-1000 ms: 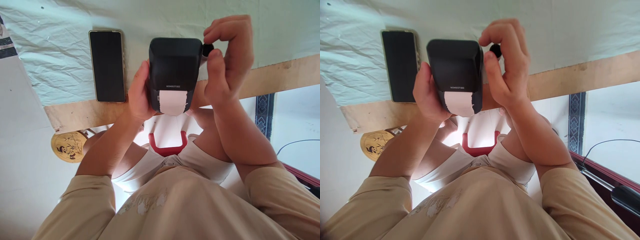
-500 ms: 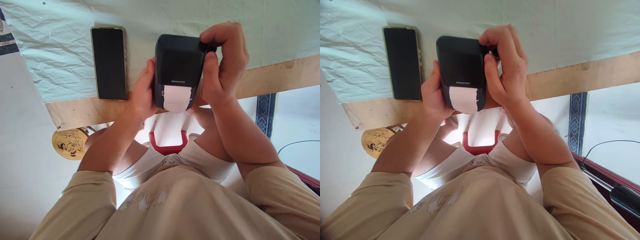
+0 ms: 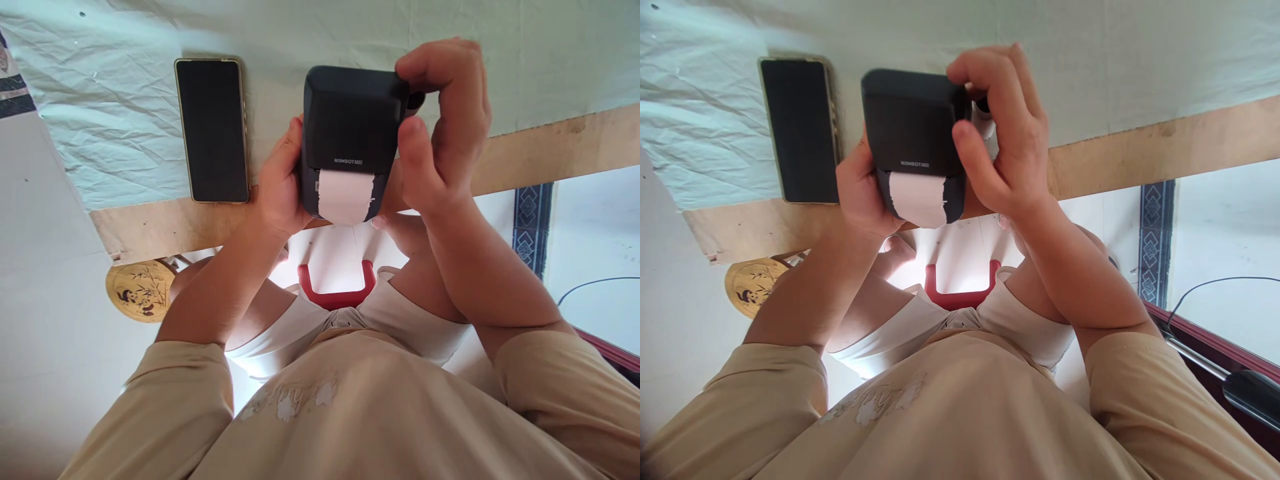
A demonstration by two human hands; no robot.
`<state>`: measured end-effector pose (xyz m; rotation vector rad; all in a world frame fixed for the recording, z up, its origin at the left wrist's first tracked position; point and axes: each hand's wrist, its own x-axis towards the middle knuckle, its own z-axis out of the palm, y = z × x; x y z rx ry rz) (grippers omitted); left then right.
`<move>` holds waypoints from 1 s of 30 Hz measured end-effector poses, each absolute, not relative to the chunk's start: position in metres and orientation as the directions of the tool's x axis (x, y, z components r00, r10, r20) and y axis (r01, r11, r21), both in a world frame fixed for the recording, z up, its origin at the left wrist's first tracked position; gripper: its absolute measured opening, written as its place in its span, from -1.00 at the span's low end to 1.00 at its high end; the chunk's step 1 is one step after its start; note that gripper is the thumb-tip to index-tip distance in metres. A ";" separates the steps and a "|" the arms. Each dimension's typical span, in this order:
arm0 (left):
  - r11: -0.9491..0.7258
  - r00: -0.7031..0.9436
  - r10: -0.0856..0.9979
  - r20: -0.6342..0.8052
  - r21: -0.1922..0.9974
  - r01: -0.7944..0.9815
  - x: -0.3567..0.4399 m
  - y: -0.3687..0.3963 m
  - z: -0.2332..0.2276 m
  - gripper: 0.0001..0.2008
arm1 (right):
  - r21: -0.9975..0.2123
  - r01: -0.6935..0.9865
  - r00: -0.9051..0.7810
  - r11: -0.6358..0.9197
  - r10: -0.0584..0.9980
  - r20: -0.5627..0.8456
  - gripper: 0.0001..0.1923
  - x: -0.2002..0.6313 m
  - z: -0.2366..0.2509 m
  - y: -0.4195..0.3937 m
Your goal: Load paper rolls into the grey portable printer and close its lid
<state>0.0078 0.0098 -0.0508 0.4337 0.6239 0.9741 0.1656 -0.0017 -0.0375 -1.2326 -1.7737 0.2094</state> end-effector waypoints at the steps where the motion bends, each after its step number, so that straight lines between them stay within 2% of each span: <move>1: 0.518 0.436 0.852 -0.290 0.589 -0.621 0.007 0.010 -0.051 -0.67 | -0.586 0.626 -0.104 0.515 0.800 0.591 -0.66 0.168 -0.038 -0.001; 5: 0.545 0.486 0.832 -0.266 0.557 -0.627 0.006 0.010 -0.046 -0.67 | -0.554 0.621 -0.224 0.555 0.803 0.553 -0.51 0.176 -0.037 0.002; 9: 0.536 0.495 0.836 -0.238 0.550 -0.640 0.008 0.010 -0.037 -0.55 | -0.520 0.649 -0.219 0.555 0.791 0.570 -0.51 0.177 -0.030 0.005; 13: 0.509 0.467 0.854 -0.228 0.550 -0.662 0.009 0.009 -0.033 -0.55 | -0.496 0.677 -0.146 0.543 0.761 0.632 -0.60 0.169 -0.020 0.007; 17: 0.521 0.498 0.838 -0.220 0.593 -0.614 0.009 0.010 -0.037 -0.54 | -0.616 0.639 -0.025 0.461 0.813 0.582 -0.77 0.155 -0.006 0.012; 21: 0.545 0.510 0.824 -0.246 0.593 -0.593 0.010 0.010 -0.039 -0.55 | -0.785 0.463 0.150 0.413 0.836 0.528 -0.79 0.147 0.002 0.024; 24: 0.558 0.515 0.816 -0.261 0.587 -0.587 0.009 0.009 -0.039 -0.56 | -0.811 0.427 0.235 0.401 0.817 0.527 -0.83 0.148 0.000 0.028; 27: 0.556 0.530 0.811 -0.248 0.609 -0.566 0.008 0.009 -0.039 -0.55 | -0.724 0.590 0.202 0.359 0.802 0.562 -0.83 0.152 -0.003 0.024; 30: 0.536 0.533 0.816 -0.224 0.640 -0.550 0.008 0.008 -0.039 -0.55 | -0.524 0.794 -0.014 0.308 0.871 0.491 -0.92 0.153 0.003 0.012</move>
